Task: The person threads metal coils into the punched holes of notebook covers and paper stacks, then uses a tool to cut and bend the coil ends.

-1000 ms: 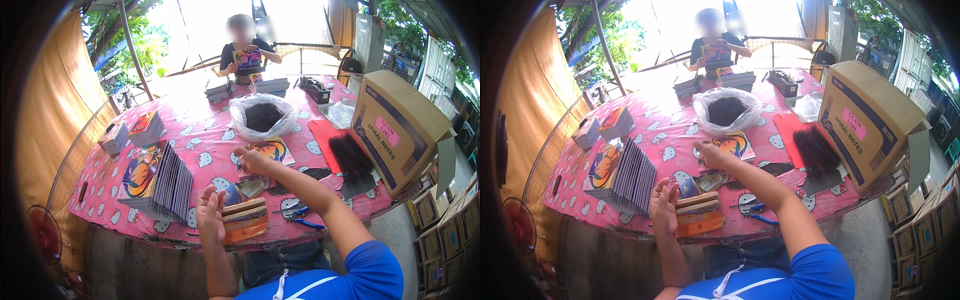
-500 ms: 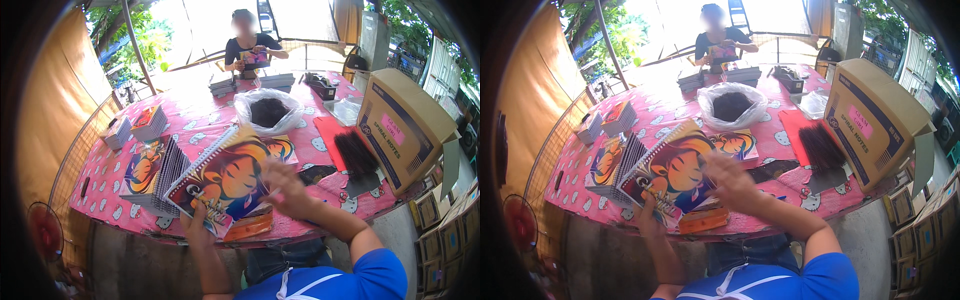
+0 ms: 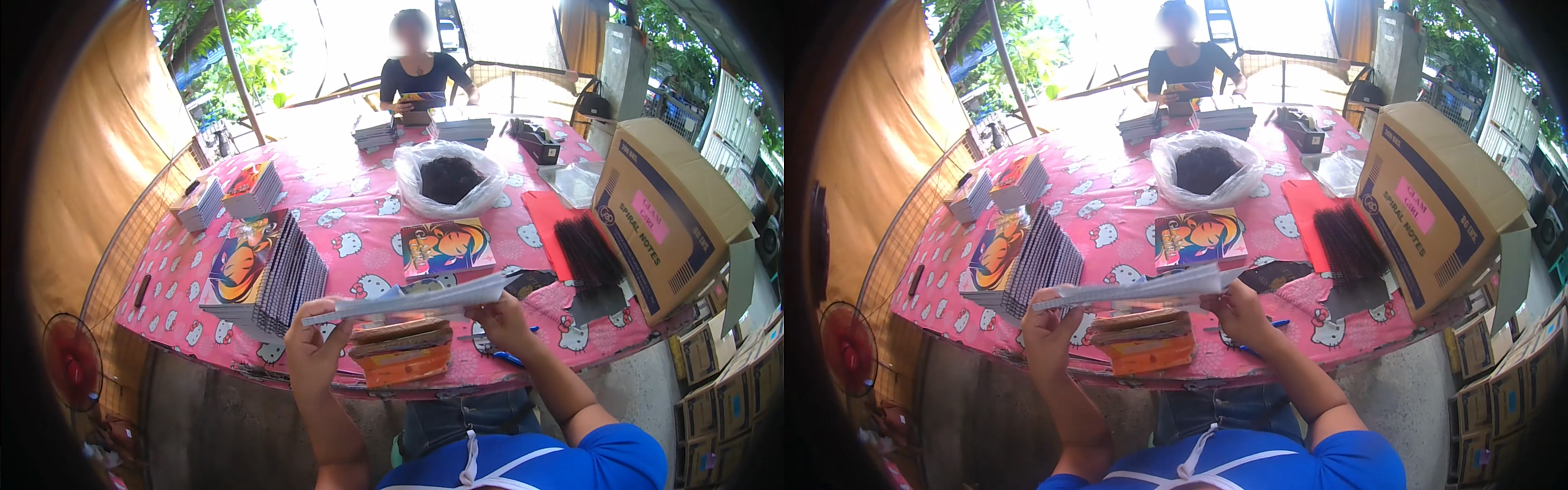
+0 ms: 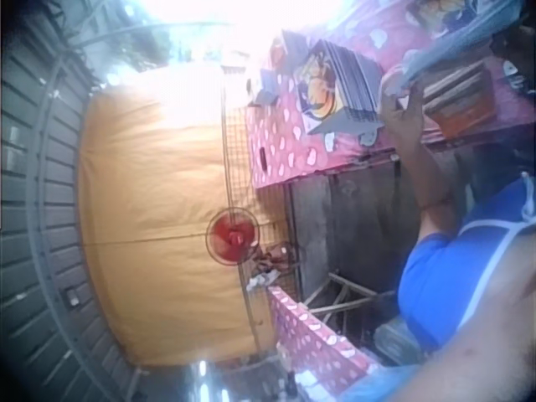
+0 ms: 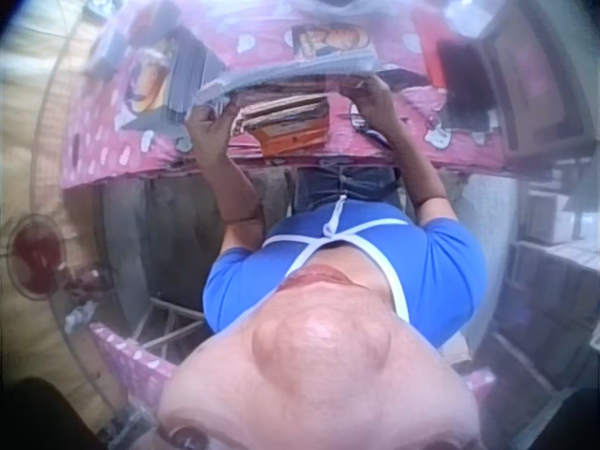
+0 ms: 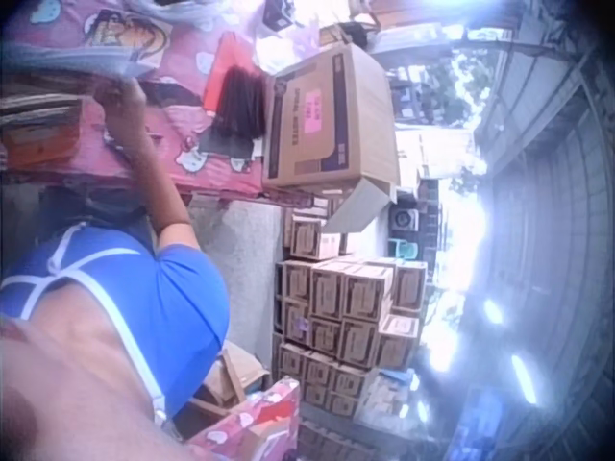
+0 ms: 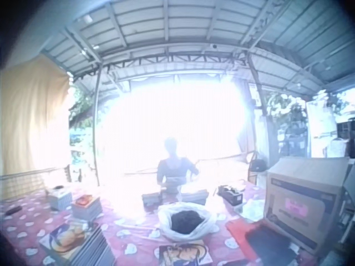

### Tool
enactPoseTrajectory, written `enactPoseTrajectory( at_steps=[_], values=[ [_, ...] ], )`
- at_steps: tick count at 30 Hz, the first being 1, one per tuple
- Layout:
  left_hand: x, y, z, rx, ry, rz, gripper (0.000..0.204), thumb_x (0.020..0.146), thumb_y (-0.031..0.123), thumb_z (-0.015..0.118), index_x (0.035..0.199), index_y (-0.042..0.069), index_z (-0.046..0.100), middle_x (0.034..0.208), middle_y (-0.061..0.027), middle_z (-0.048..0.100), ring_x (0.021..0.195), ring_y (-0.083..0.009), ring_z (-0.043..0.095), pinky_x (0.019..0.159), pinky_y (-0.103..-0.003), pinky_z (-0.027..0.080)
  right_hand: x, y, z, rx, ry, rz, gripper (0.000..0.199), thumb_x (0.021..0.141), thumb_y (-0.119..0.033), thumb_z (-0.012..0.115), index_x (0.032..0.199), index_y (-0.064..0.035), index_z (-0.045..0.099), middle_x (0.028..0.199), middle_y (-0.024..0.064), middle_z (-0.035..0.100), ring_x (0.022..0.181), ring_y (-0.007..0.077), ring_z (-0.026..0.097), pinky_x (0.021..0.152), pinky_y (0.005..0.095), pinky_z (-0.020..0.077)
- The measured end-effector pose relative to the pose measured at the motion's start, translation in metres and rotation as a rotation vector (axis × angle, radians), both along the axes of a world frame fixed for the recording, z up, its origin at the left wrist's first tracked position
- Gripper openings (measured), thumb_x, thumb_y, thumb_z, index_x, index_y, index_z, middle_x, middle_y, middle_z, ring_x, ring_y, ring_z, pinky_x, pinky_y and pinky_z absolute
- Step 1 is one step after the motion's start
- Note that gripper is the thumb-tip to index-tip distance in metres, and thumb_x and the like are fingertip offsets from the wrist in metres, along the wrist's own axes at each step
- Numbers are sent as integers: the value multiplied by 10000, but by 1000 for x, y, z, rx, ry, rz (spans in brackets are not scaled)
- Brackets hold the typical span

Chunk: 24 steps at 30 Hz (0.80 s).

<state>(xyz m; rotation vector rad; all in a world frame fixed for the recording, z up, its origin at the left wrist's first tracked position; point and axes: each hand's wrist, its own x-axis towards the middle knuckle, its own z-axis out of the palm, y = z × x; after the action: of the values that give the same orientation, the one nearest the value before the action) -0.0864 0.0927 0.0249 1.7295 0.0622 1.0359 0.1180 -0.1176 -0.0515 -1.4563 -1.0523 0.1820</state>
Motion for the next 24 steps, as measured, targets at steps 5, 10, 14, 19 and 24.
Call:
enactPoseTrajectory(
  at_steps=[5,10,14,19,24],
  values=[
    [-9,-10,-11,-285,-79,25,298,816,-67,667,1063,7,518,1042,-95,584,953,-130,552,809,-263,453,-12,-2,8,19,85,-14,179,829,32,630,1004,22,592,958,115,648,875,187,650,782,326,514],
    [-5,-12,-13,-244,-68,-5,367,827,-11,684,1137,13,489,1152,-122,542,1050,-180,533,893,-298,441,-11,0,7,-213,-83,93,401,795,35,638,1178,2,523,1020,165,613,973,287,621,824,363,491],
    [5,-13,-32,-182,-89,239,557,814,68,730,1271,6,417,1269,-137,481,1188,-237,469,1042,-364,355,-13,0,-24,-328,-220,138,468,801,6,642,1233,0,461,1120,221,539,1102,350,541,913,412,443],
    [4,-33,-71,-543,-20,207,595,874,198,687,1358,-6,407,1298,-99,493,1180,-179,471,1020,-354,368,-24,0,-34,-72,-92,125,844,773,-231,778,1408,-1,272,1389,184,400,1298,331,396,1079,406,310],
    [14,-25,-72,-591,-150,129,607,905,220,626,1411,17,359,1387,-123,418,1246,-194,406,1025,-352,347,-43,-14,-1,-130,-94,149,741,799,-244,748,1378,11,362,1320,189,485,1251,298,459,1061,388,335]
  ],
)
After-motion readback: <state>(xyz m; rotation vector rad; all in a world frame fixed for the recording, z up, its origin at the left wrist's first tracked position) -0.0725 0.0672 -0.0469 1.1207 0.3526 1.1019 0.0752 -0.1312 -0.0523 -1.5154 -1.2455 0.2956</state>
